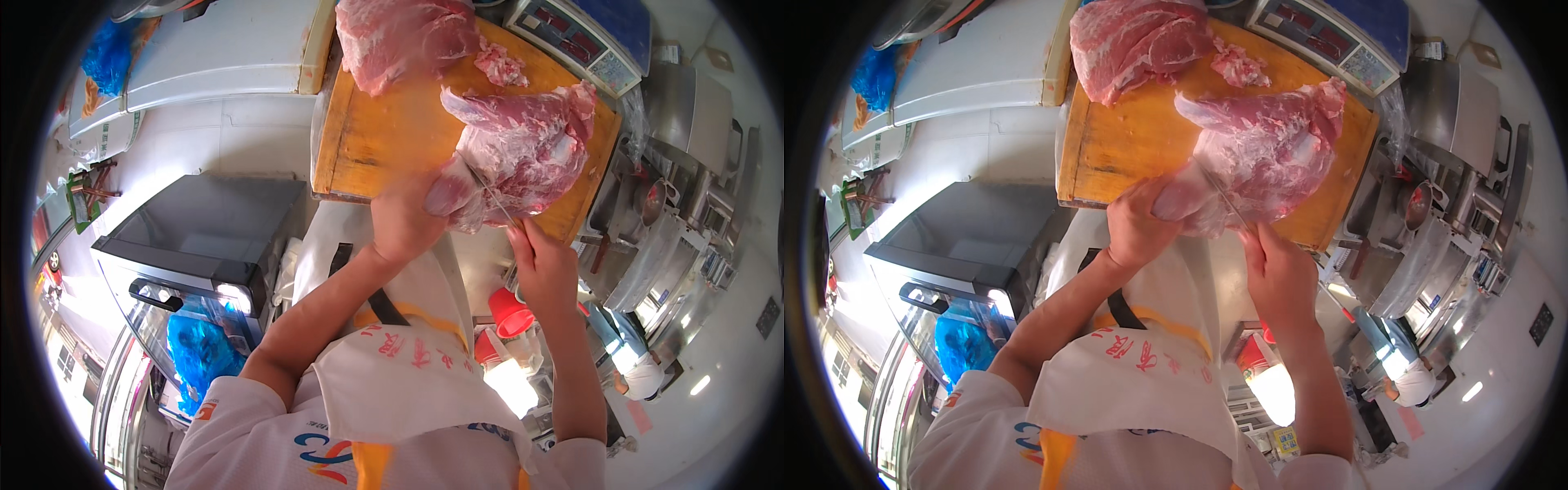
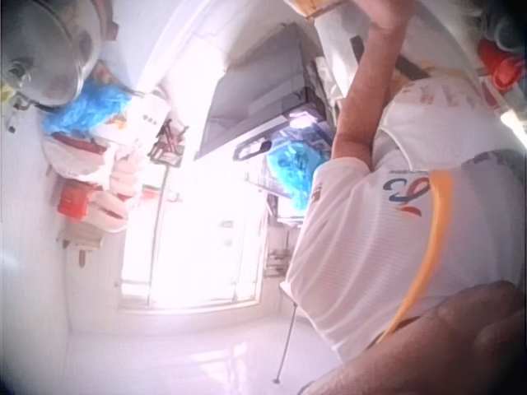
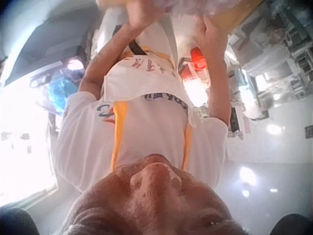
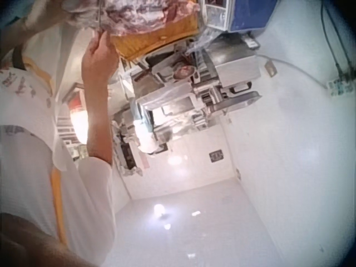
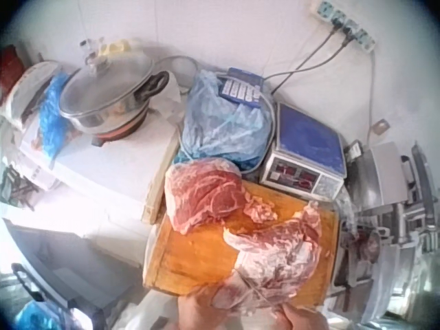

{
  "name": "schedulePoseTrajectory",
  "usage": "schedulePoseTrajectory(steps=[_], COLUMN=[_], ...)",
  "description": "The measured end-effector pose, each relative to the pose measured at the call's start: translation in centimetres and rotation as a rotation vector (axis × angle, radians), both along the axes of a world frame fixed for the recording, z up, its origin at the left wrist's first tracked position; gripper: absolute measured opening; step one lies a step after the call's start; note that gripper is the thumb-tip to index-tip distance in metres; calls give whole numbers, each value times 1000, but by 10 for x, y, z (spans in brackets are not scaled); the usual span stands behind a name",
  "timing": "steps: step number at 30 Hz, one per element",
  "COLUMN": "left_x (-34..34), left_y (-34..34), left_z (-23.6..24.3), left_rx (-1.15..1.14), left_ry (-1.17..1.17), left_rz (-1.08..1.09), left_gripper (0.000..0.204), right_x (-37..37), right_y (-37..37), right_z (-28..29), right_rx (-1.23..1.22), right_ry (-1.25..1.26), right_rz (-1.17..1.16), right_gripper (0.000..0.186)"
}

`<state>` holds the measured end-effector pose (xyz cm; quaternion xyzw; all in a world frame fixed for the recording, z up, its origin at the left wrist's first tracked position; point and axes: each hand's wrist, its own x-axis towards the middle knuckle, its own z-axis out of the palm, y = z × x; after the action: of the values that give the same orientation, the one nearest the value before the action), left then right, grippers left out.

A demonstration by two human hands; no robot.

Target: The person slices a large piece of raw pork into smaller portions using a knife on a wooden cutting board, setting the pieces aside.

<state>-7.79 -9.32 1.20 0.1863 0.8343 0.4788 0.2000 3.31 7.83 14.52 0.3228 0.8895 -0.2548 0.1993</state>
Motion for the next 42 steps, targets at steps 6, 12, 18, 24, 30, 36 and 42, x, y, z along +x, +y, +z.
schedulePoseTrajectory(steps=[6, 12, 18, 24, 30, 36, 42], left_x=[7, -8, -15, -46, -65, -45, -56], left_y=[-7, -14, -17, -12, 20, 30, 24], left_z=[-17, -9, -10, 4, 29, -6, 1], left_rx=[-9, 5, -1, -27, -231, -258, -207], left_ry=[39, 13, 17, 167, -555, -535, -742], left_rz=[-28, -31, -68, -270, -288, -241, -130], left_gripper=[59, 63, 64, 62, 78, 50, 45], right_x=[-8, 21, 9, 17, 22, 28, 1], right_y=[-7, -22, -2, 2, -17, -24, -21], right_z=[-34, -27, -41, -24, -15, -26, -55], right_rx=[-71, -9, -58, -239, -130, -77, 1], right_ry=[200, 299, 281, 132, 210, 228, 198], right_rz=[-81, -141, -182, -474, -336, -243, -89], right_gripper=[24, 17, 20, 25, 27, 26, 21])
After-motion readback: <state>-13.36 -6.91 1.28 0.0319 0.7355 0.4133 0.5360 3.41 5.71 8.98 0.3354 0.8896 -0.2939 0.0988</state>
